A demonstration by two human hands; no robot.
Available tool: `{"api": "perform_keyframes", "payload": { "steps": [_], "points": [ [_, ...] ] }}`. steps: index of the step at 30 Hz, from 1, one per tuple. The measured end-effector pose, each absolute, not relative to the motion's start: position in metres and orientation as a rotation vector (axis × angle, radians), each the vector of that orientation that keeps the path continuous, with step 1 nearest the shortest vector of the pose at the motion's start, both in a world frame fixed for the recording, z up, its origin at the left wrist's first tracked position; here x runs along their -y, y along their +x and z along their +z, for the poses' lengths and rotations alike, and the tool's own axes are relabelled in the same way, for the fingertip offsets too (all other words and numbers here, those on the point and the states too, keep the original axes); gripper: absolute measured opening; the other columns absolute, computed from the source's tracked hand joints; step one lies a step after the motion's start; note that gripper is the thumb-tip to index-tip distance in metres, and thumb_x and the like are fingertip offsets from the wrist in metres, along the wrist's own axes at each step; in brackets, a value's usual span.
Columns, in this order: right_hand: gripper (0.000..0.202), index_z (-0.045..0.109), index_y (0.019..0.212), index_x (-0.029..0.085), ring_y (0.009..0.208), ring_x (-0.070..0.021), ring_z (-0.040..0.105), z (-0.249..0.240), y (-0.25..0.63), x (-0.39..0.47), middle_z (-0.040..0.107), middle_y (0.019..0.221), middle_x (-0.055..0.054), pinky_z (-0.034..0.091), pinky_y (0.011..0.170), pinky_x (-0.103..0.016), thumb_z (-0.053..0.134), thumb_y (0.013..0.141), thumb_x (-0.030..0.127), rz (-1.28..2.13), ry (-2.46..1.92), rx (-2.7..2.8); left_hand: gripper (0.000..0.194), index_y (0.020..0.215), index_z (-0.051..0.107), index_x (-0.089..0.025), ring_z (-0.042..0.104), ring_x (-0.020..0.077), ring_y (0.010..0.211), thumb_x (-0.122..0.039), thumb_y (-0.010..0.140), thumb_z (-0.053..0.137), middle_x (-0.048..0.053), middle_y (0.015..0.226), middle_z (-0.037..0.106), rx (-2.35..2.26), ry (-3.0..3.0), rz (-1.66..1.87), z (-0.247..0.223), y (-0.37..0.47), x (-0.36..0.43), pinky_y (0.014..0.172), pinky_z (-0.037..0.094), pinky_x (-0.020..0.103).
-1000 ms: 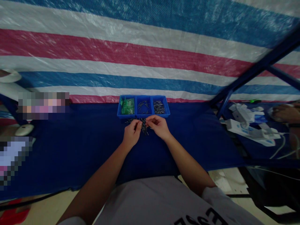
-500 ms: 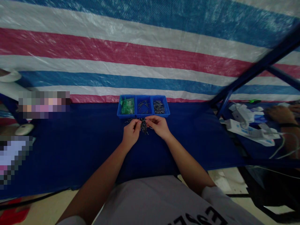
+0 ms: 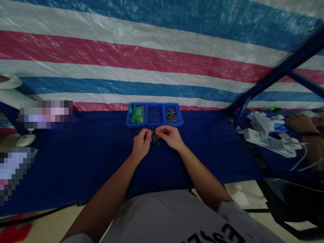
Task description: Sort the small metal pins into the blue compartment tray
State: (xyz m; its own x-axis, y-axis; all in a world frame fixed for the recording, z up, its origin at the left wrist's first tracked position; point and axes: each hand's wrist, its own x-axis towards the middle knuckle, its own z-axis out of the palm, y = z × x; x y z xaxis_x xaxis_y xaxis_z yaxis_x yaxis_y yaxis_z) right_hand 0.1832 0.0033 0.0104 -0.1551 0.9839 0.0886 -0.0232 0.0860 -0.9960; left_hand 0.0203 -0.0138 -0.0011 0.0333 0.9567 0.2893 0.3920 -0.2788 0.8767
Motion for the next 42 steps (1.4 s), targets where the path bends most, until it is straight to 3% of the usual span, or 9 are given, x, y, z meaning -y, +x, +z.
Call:
{"api": "perform_keyframes", "payload": {
  "steps": [4,10,18,26,36,42],
  "points": [
    [0.024,0.071,0.086,0.020,0.061,-0.0116,0.060,0.0108,0.1840,-0.0047,0.068,0.074,-0.001,0.050,0.060,-0.026,0.076,0.070,0.037,1.269,-1.067,1.319,0.023,0.105,0.056,-0.020,0.058,0.0107,0.056,-0.037,0.090,0.052,-0.004,0.065,0.059,-1.355,1.686,1.265,-0.0042,0.0217,0.0137,0.058,0.045,0.022],
    [0.022,0.071,0.086,0.019,0.059,-0.0107,0.059,0.0104,0.1837,-0.0057,0.067,0.070,0.000,0.048,0.058,-0.025,0.076,0.070,0.034,1.294,-1.051,1.297,0.019,0.094,0.060,-0.020,0.057,0.0106,0.057,-0.037,0.091,0.051,-0.003,0.065,0.060,-1.334,1.719,1.276,-0.0049,0.0206,0.0125,0.059,0.045,0.022],
    [0.026,0.071,0.082,0.019,0.059,-0.0106,0.059,0.0137,0.1832,-0.0046,0.068,0.070,0.000,0.048,0.057,-0.024,0.079,0.066,0.038,1.281,-1.046,1.313,0.028,0.080,0.058,-0.018,0.054,0.0101,0.055,-0.037,0.094,0.044,-0.003,0.059,0.057,-1.353,1.763,1.217,-0.0012,0.0191,0.0136,0.058,0.041,0.022],
    [0.027,0.071,0.082,0.019,0.058,-0.0101,0.058,0.0123,0.1833,-0.0057,0.067,0.069,0.000,0.048,0.057,-0.024,0.079,0.066,0.039,1.328,-1.022,1.272,0.022,0.105,0.058,-0.020,0.054,0.0089,0.053,-0.034,0.089,0.056,-0.006,0.060,0.057,-1.325,1.725,1.319,-0.0070,0.0216,0.0125,0.057,0.043,0.021],
    [0.027,0.072,0.085,0.019,0.059,-0.0107,0.059,0.0100,0.1852,-0.0069,0.067,0.069,0.000,0.048,0.058,-0.025,0.078,0.068,0.039,1.304,-1.017,1.310,0.018,0.095,0.064,-0.019,0.057,0.0091,0.057,-0.033,0.090,0.054,-0.003,0.067,0.062,-1.298,1.780,1.329,-0.0049,0.0202,0.0121,0.058,0.044,0.021],
    [0.024,0.072,0.085,0.020,0.059,-0.0106,0.059,0.0129,0.1838,-0.0047,0.068,0.070,0.000,0.048,0.059,-0.025,0.078,0.068,0.036,1.303,-1.005,1.315,0.025,0.083,0.062,-0.018,0.054,0.0092,0.053,-0.037,0.093,0.048,-0.004,0.059,0.057,-1.316,1.777,1.245,-0.0013,0.0192,0.0134,0.056,0.042,0.021]
  ]
}}
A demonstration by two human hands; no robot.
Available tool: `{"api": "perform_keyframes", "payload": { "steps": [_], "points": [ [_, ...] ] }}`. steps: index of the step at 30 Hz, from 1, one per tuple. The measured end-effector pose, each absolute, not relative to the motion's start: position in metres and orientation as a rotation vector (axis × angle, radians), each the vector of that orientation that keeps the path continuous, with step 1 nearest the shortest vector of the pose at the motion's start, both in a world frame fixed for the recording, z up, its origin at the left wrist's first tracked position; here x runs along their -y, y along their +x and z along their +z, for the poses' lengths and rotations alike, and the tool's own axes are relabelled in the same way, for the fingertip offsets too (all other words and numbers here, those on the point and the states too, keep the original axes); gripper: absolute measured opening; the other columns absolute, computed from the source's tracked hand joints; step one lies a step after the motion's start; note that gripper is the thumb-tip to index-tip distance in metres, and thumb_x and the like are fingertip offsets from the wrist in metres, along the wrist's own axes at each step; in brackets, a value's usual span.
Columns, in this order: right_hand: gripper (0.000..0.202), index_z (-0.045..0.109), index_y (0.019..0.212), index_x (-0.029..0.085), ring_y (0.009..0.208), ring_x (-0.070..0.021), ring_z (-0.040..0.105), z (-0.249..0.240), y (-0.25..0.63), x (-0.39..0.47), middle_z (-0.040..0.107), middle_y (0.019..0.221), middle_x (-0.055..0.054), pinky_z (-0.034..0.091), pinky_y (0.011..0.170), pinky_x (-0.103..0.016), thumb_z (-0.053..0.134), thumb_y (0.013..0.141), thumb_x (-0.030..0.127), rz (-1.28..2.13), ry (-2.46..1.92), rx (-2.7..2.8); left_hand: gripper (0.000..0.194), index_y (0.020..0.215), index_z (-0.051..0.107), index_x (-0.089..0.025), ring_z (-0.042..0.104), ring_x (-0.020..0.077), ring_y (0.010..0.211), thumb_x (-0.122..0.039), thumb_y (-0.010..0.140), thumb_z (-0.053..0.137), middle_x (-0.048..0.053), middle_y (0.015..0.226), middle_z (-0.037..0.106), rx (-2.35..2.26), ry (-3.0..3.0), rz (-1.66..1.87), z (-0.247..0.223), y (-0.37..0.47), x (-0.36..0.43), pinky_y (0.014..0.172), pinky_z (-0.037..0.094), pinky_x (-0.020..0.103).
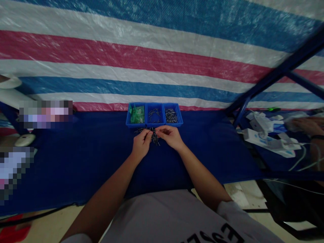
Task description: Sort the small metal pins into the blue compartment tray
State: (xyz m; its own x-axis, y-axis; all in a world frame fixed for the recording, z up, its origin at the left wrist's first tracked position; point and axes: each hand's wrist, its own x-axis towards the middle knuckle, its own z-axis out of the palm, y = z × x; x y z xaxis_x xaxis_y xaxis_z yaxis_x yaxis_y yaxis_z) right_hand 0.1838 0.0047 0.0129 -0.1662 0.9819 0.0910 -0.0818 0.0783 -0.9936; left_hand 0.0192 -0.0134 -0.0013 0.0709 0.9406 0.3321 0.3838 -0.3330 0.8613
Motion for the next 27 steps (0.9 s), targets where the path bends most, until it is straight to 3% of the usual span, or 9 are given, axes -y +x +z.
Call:
{"api": "perform_keyframes", "payload": {
  "steps": [5,11,16,22,27],
  "points": [
    [0.024,0.073,0.084,0.020,0.059,-0.0108,0.059,0.0139,0.1835,-0.0036,0.068,0.071,0.000,0.047,0.059,-0.025,0.078,0.068,0.038,1.297,-1.023,1.325,0.028,0.079,0.061,-0.018,0.053,0.0094,0.052,-0.038,0.093,0.047,-0.004,0.058,0.056,-1.330,1.783,1.246,-0.0013,0.0190,0.0136,0.055,0.040,0.021],
    [0.027,0.073,0.084,0.019,0.059,-0.0104,0.059,0.0144,0.1831,-0.0036,0.068,0.070,0.000,0.048,0.059,-0.025,0.078,0.068,0.040,1.309,-1.030,1.308,0.021,0.100,0.061,-0.020,0.054,0.0095,0.051,-0.037,0.088,0.056,-0.005,0.059,0.058,-1.323,1.725,1.299,-0.0059,0.0214,0.0132,0.054,0.042,0.021],
    [0.027,0.072,0.084,0.019,0.058,-0.0097,0.059,0.0141,0.1822,-0.0030,0.068,0.069,0.000,0.047,0.059,-0.024,0.077,0.070,0.041,1.295,-1.024,1.325,0.018,0.089,0.062,-0.020,0.053,0.0090,0.051,-0.036,0.089,0.056,-0.005,0.059,0.056,-1.324,1.777,1.316,-0.0047,0.0209,0.0126,0.055,0.042,0.021],
    [0.027,0.072,0.085,0.019,0.060,-0.0108,0.060,0.0132,0.1815,-0.0022,0.069,0.072,-0.001,0.048,0.059,-0.025,0.077,0.070,0.041,1.287,-1.023,1.355,0.029,0.076,0.061,-0.018,0.054,0.0097,0.051,-0.036,0.093,0.047,-0.003,0.056,0.057,-1.349,1.800,1.249,-0.0001,0.0192,0.0140,0.054,0.042,0.021],
    [0.029,0.073,0.084,0.019,0.060,-0.0111,0.060,0.0135,0.1813,-0.0031,0.069,0.072,-0.001,0.050,0.061,-0.026,0.078,0.068,0.042,1.311,-1.021,1.302,0.024,0.087,0.064,-0.018,0.056,0.0100,0.053,-0.037,0.091,0.051,-0.003,0.060,0.060,-1.333,1.763,1.285,-0.0018,0.0207,0.0139,0.055,0.044,0.021]
  ]
}}
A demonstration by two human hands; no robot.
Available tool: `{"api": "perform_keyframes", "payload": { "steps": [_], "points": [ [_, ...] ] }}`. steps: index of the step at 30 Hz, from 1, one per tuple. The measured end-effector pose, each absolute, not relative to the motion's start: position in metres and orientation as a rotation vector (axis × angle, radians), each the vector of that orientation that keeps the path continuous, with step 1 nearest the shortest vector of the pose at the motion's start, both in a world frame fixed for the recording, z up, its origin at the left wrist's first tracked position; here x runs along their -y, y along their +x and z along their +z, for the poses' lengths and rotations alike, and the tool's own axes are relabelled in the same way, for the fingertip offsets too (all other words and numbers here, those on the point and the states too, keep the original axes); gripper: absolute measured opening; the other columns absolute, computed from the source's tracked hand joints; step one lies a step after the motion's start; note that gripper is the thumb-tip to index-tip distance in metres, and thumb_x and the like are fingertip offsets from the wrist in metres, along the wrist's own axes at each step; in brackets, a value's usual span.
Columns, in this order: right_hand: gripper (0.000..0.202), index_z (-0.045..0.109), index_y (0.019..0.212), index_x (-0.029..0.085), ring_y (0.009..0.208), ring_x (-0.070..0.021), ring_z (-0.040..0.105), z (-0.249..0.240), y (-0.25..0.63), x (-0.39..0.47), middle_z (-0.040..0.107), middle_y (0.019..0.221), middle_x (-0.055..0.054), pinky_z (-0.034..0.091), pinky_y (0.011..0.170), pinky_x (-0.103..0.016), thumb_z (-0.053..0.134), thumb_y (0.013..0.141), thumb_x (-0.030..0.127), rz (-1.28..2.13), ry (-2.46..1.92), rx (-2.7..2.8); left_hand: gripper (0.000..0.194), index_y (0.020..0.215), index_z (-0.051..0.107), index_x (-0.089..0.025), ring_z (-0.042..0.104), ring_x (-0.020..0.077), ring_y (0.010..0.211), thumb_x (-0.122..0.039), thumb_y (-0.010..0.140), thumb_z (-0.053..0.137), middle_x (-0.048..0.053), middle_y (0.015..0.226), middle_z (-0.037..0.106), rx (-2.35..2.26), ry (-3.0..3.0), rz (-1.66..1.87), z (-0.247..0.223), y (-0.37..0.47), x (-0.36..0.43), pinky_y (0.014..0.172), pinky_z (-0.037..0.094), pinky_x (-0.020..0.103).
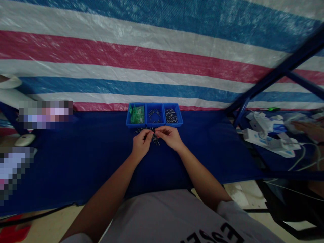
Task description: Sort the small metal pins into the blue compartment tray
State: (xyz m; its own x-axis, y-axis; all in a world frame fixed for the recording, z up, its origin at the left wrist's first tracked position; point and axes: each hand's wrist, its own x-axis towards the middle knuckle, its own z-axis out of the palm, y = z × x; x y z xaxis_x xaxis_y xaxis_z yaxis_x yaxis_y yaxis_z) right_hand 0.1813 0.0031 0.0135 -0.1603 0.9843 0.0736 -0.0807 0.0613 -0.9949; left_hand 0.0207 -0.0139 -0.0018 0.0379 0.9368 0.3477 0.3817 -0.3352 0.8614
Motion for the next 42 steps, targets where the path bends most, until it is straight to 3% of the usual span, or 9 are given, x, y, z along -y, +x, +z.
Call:
{"api": "perform_keyframes", "payload": {
  "steps": [4,10,16,22,27,33,39,42],
  "points": [
    [0.029,0.072,0.083,0.019,0.060,-0.0111,0.060,0.0142,0.1824,-0.0039,0.069,0.072,-0.001,0.050,0.061,-0.026,0.078,0.067,0.043,1.316,-1.033,1.302,0.021,0.098,0.064,-0.019,0.054,0.0090,0.050,-0.036,0.088,0.058,-0.004,0.059,0.059,-1.314,1.756,1.319,-0.0042,0.0223,0.0131,0.053,0.043,0.021],
    [0.027,0.072,0.084,0.019,0.060,-0.0105,0.059,0.0145,0.1825,-0.0030,0.069,0.073,0.000,0.049,0.062,-0.026,0.077,0.069,0.041,1.307,-1.021,1.320,0.020,0.086,0.065,-0.018,0.056,0.0092,0.055,-0.034,0.089,0.055,-0.002,0.064,0.062,-1.307,1.790,1.342,-0.0019,0.0211,0.0134,0.057,0.044,0.021],
    [0.030,0.073,0.084,0.019,0.060,-0.0114,0.060,0.0149,0.1811,-0.0017,0.069,0.071,-0.001,0.049,0.059,-0.025,0.078,0.067,0.044,1.325,-1.011,1.337,0.031,0.073,0.063,-0.017,0.054,0.0096,0.048,-0.036,0.093,0.048,-0.002,0.052,0.057,-1.351,1.792,1.274,-0.0015,0.0183,0.0137,0.052,0.042,0.021],
    [0.029,0.073,0.083,0.020,0.061,-0.0110,0.061,0.0158,0.1814,-0.0026,0.070,0.073,-0.001,0.052,0.063,-0.026,0.078,0.067,0.045,1.323,-1.009,1.298,0.023,0.101,0.066,-0.019,0.059,0.0097,0.052,-0.036,0.087,0.058,-0.003,0.062,0.064,-1.304,1.737,1.327,-0.0023,0.0223,0.0138,0.055,0.047,0.021],
    [0.031,0.073,0.084,0.020,0.062,-0.0114,0.061,0.0164,0.1823,-0.0023,0.071,0.075,-0.001,0.052,0.063,-0.026,0.077,0.068,0.046,1.317,-1.019,1.326,0.020,0.088,0.067,-0.018,0.059,0.0099,0.054,-0.035,0.089,0.056,-0.002,0.061,0.064,-1.295,1.772,1.324,-0.0014,0.0213,0.0139,0.055,0.046,0.021],
    [0.029,0.073,0.084,0.020,0.062,-0.0115,0.061,0.0163,0.1817,-0.0010,0.070,0.073,-0.001,0.050,0.062,-0.026,0.078,0.067,0.042,1.327,-1.019,1.326,0.031,0.073,0.064,-0.018,0.053,0.0095,0.047,-0.034,0.093,0.047,-0.002,0.052,0.058,-1.318,1.803,1.256,-0.0014,0.0180,0.0139,0.051,0.042,0.021],
    [0.031,0.073,0.082,0.020,0.060,-0.0113,0.060,0.0177,0.1822,-0.0023,0.070,0.071,-0.001,0.051,0.062,-0.026,0.079,0.066,0.045,1.319,-1.030,1.296,0.023,0.099,0.067,-0.019,0.058,0.0100,0.052,-0.037,0.088,0.057,-0.003,0.062,0.063,-1.303,1.743,1.319,-0.0039,0.0213,0.0132,0.055,0.045,0.021],
    [0.032,0.073,0.082,0.020,0.060,-0.0116,0.060,0.0174,0.1822,-0.0028,0.070,0.073,-0.001,0.052,0.062,-0.027,0.078,0.066,0.046,1.318,-1.027,1.300,0.023,0.102,0.066,-0.019,0.055,0.0088,0.051,-0.035,0.087,0.059,-0.005,0.059,0.060,-1.291,1.754,1.350,-0.0046,0.0223,0.0138,0.055,0.045,0.021]
  ]
}}
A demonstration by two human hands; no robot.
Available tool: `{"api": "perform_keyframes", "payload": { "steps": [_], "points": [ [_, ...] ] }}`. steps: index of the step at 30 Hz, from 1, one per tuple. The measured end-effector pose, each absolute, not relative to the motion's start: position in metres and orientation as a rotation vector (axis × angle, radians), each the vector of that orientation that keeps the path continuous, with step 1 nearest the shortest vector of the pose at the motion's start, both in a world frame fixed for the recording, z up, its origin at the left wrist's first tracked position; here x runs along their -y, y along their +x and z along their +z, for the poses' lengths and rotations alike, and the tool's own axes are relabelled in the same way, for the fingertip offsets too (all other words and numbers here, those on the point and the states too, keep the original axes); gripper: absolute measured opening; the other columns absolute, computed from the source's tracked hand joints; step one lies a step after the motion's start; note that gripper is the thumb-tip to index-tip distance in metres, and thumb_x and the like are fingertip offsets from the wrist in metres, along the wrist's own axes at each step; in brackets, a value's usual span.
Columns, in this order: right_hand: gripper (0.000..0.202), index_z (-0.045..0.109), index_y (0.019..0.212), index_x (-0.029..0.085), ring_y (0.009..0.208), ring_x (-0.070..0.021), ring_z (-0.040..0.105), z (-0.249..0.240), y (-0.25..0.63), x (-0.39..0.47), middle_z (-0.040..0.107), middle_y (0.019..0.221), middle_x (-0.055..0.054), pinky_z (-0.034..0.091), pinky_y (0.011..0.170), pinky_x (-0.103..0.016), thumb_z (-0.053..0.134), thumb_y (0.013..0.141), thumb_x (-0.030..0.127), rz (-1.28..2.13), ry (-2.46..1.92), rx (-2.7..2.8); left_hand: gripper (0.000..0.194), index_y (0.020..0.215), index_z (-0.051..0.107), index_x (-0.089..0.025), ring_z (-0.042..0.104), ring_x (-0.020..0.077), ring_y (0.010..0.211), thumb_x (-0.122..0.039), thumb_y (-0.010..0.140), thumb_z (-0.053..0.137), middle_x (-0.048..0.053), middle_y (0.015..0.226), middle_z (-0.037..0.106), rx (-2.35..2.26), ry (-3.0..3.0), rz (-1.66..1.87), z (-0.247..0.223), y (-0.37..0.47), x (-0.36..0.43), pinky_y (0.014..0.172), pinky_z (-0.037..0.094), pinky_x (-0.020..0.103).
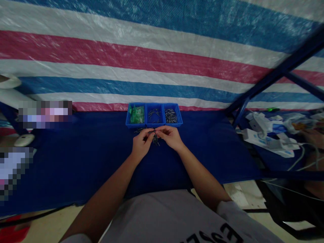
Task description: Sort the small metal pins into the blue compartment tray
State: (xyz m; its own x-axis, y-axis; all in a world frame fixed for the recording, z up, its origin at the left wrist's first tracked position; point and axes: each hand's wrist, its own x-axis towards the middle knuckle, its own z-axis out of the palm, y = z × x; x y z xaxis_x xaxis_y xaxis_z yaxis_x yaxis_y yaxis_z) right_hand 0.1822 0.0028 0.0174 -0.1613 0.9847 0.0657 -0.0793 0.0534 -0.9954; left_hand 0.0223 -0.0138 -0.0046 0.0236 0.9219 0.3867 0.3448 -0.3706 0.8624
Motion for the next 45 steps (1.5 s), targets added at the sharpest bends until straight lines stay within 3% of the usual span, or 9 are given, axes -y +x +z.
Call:
{"api": "perform_keyframes", "payload": {
  "steps": [7,14,22,30,39,45],
  "points": [
    [0.028,0.073,0.085,0.020,0.062,-0.0114,0.061,0.0147,0.1813,-0.0018,0.071,0.074,-0.001,0.051,0.062,-0.026,0.077,0.069,0.043,1.298,-1.024,1.341,0.020,0.088,0.069,-0.018,0.058,0.0107,0.057,-0.033,0.089,0.055,-0.001,0.066,0.066,-1.328,1.827,1.332,0.0000,0.0200,0.0135,0.059,0.046,0.022],
    [0.026,0.074,0.085,0.020,0.064,-0.0123,0.063,0.0144,0.1806,-0.0014,0.072,0.076,-0.002,0.051,0.064,-0.027,0.077,0.069,0.040,1.322,-1.013,1.342,0.028,0.080,0.068,-0.017,0.055,0.0103,0.051,-0.036,0.091,0.051,-0.002,0.055,0.060,-1.342,1.821,1.269,-0.0007,0.0187,0.0135,0.053,0.043,0.021],
    [0.027,0.073,0.084,0.019,0.060,-0.0112,0.061,0.0156,0.1823,-0.0031,0.070,0.072,-0.001,0.051,0.063,-0.026,0.077,0.069,0.041,1.301,-1.023,1.305,0.023,0.100,0.069,-0.018,0.056,0.0087,0.054,-0.034,0.087,0.060,-0.002,0.065,0.065,-1.316,1.775,1.370,-0.0011,0.0226,0.0136,0.057,0.045,0.020],
    [0.023,0.074,0.083,0.020,0.060,-0.0110,0.061,0.0152,0.1800,-0.0023,0.071,0.074,-0.001,0.051,0.062,-0.026,0.077,0.069,0.038,1.322,-1.002,1.307,0.020,0.090,0.068,-0.018,0.056,0.0088,0.055,-0.033,0.089,0.056,-0.002,0.064,0.064,-1.334,1.847,1.346,-0.0024,0.0208,0.0121,0.057,0.044,0.020],
    [0.021,0.074,0.083,0.020,0.062,-0.0120,0.063,0.0173,0.1781,0.0005,0.072,0.075,-0.001,0.052,0.063,-0.027,0.077,0.069,0.036,1.315,-1.004,1.333,0.031,0.075,0.066,-0.016,0.051,0.0087,0.048,-0.037,0.091,0.051,-0.004,0.052,0.055,-1.356,1.839,1.261,0.0004,0.0198,0.0133,0.051,0.040,0.020],
    [0.024,0.074,0.083,0.020,0.059,-0.0117,0.061,0.0139,0.1793,-0.0029,0.071,0.071,-0.001,0.051,0.061,-0.027,0.077,0.068,0.038,1.304,-1.028,1.240,0.024,0.094,0.068,-0.017,0.055,0.0090,0.052,-0.036,0.089,0.056,-0.003,0.059,0.060,-1.336,1.790,1.338,-0.0011,0.0206,0.0128,0.055,0.043,0.020]
  ]
}}
